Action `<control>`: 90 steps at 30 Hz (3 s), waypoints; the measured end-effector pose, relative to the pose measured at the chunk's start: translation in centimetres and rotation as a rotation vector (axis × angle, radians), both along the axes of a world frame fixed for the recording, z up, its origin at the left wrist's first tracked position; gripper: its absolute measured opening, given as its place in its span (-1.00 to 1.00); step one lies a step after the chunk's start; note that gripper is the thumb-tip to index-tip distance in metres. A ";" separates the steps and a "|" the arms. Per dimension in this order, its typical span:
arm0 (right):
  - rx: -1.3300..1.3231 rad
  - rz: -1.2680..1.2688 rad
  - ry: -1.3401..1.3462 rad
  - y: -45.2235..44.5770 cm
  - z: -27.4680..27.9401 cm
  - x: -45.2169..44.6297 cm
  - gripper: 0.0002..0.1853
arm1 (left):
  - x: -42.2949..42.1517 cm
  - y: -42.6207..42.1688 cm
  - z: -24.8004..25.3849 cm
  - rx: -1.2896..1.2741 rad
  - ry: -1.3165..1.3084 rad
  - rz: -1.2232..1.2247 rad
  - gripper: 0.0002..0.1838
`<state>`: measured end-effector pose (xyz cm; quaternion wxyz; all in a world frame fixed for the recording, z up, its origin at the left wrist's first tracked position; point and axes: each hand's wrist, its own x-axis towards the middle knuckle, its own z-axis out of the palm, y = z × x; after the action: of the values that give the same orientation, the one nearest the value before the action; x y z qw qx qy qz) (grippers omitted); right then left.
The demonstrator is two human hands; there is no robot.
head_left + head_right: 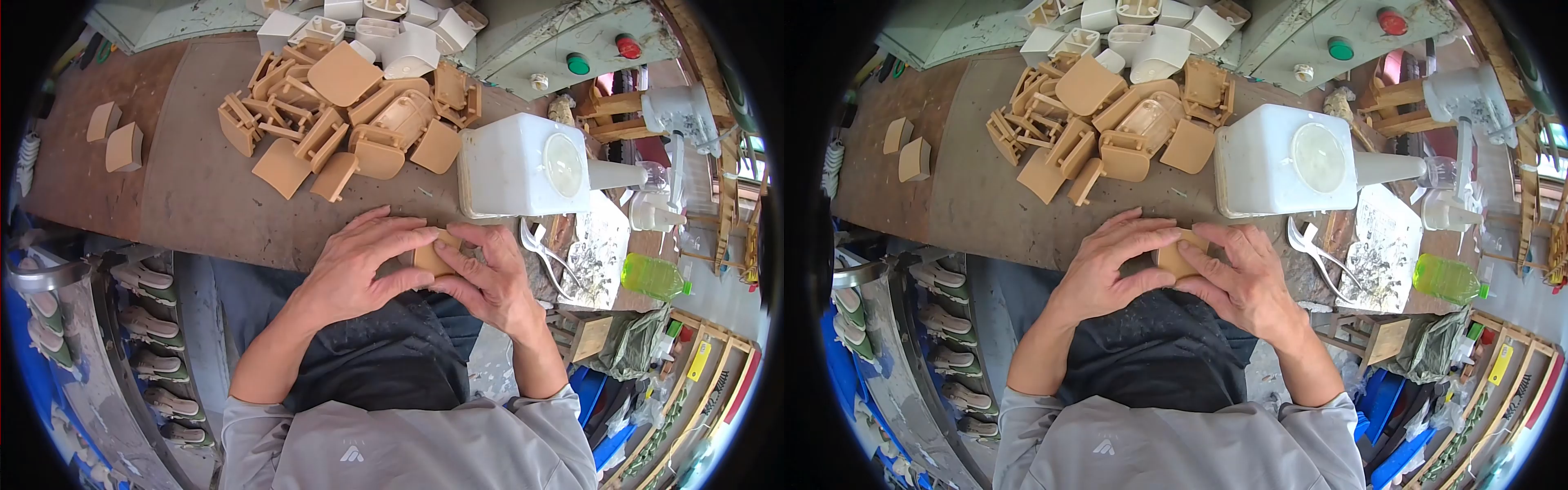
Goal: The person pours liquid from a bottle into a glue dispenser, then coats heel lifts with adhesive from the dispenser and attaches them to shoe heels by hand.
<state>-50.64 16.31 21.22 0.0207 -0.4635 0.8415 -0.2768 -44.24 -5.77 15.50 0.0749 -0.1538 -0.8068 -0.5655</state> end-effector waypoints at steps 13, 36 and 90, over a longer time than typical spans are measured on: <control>0.403 -0.715 0.184 12.0 -2.2 3.3 0.07 | 1.2 1.5 0.3 -0.223 0.075 0.117 -0.46; 0.115 -0.511 -0.087 1.9 -1.6 8.1 -0.18 | 1.7 2.4 -0.7 -0.359 -0.070 0.242 0.08; -0.974 0.215 -0.279 4.1 6.0 13.1 -0.22 | 12.1 6.9 13.2 0.181 0.490 -0.105 -0.33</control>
<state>-37.52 20.37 27.18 -0.0571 -0.4617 0.5519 -0.6921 -32.19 1.17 28.66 0.2520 -0.3204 -0.7015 -0.5845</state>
